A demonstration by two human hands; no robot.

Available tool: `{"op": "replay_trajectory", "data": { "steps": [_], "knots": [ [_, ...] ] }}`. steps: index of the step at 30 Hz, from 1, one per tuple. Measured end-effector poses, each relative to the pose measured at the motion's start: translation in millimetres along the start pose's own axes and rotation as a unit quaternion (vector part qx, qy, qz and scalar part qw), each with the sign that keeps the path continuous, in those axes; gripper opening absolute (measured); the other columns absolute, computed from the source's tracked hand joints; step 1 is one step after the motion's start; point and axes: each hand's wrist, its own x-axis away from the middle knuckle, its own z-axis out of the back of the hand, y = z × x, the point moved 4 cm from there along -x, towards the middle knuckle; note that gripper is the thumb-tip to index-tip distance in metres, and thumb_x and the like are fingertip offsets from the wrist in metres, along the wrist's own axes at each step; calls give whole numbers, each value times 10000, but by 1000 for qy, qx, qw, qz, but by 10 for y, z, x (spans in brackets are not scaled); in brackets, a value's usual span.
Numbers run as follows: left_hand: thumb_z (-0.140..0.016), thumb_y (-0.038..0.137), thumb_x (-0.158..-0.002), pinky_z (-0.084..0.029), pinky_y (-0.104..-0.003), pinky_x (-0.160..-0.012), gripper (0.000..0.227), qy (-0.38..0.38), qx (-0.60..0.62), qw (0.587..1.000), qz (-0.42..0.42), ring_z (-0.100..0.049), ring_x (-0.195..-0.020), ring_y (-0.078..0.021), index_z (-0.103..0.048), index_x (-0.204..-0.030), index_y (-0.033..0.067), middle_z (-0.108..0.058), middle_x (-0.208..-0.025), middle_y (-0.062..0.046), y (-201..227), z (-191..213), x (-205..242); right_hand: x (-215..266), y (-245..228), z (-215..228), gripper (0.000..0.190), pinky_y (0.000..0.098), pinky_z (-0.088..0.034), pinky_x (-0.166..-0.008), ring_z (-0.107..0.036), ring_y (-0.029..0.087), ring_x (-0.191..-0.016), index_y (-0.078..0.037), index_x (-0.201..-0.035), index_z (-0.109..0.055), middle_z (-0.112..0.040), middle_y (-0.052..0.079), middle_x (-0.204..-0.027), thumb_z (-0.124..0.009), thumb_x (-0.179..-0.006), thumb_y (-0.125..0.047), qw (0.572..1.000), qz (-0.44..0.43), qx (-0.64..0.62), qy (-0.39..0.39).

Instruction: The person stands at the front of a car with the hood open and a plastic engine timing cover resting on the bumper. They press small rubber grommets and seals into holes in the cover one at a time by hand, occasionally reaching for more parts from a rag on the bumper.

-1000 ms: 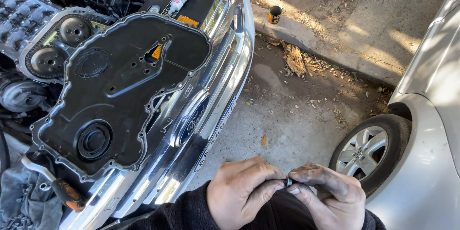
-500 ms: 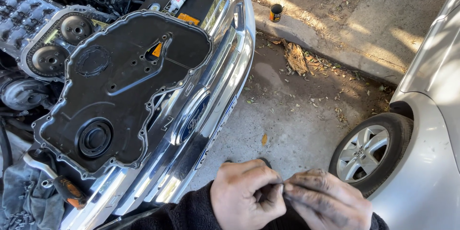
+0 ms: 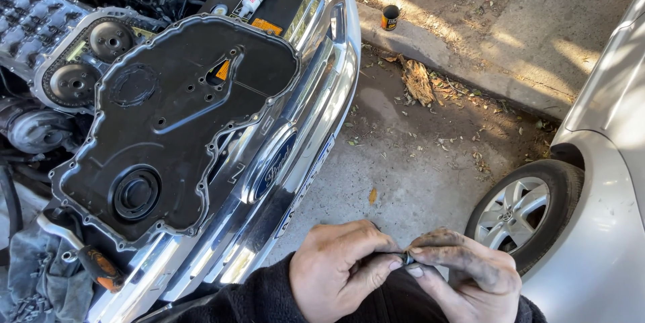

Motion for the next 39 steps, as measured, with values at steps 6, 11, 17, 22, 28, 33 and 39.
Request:
{"op": "replay_trajectory", "data": {
  "steps": [6, 11, 17, 22, 28, 33, 39],
  "knots": [
    [-769, -7, -789, -451, -259, -438, 152, 48, -94, 993, -51, -513, -471, -131, -699, -924, 7, -618, -697, -51, 51, -45, 17, 4, 48, -13, 195, 179, -677, -612, -827, 107, -698, -65, -882, -791, -852, 88, -867, -856, -701, -34, 998, -38, -42, -25],
    [-750, -35, -728, -458, -273, -404, 147, 52, -134, 986, -79, -525, -465, -153, -697, -862, -5, -605, -698, -73, 133, -46, -9, -51, -80, -24, 197, 203, -697, -708, -837, 108, -712, -79, -858, -804, -833, 66, -866, -869, -673, -98, 997, 67, 42, -15],
    [-705, -16, -685, -423, -273, -378, 51, 51, -68, 996, 9, -488, -398, -152, -688, -729, 2, -610, -593, -63, 100, -15, -82, -107, -191, -56, 150, 249, -713, -756, -844, 166, -788, -87, -784, -805, -814, 57, -846, -889, -675, -144, 972, 197, 130, -22],
    [-684, -14, -774, -426, -243, -391, 116, 64, -110, 991, 49, -473, -428, -115, -622, -718, 66, -601, -576, -10, -212, 20, -87, -59, -35, -74, 151, 239, -710, -746, -839, 147, -791, -112, -781, -796, -815, 11, -848, -904, -676, -113, 975, 194, 109, -15],
    [-779, 157, -899, -499, -248, -474, 233, -13, -73, 997, 9, -579, -551, -110, -707, -1069, 15, -692, -813, -57, -44, 36, -21, -124, 55, -4, 219, 179, -641, -578, -807, 121, -699, -77, -872, -784, -825, 71, -861, -865, -671, -44, 999, 34, 10, -23],
    [-776, -22, -791, -482, -287, -499, 174, 78, -204, 965, -146, -592, -581, -179, -708, -951, -13, -667, -826, -93, 113, 4, 58, -177, 126, -71, 143, 223, -656, -619, -793, 125, -673, -20, -873, -790, -861, 107, -864, -829, -745, 33, 980, -74, -152, -109],
    [-651, 68, -889, -426, -304, -430, 205, 79, 4, 991, 112, -460, -394, -212, -636, -695, 5, -577, -540, -96, -132, 56, 227, -264, -141, -298, 101, 185, -680, -656, -813, 106, -677, -79, -759, -792, -793, 42, -803, -866, -690, -85, 977, 193, 30, -90]
  ]
}}
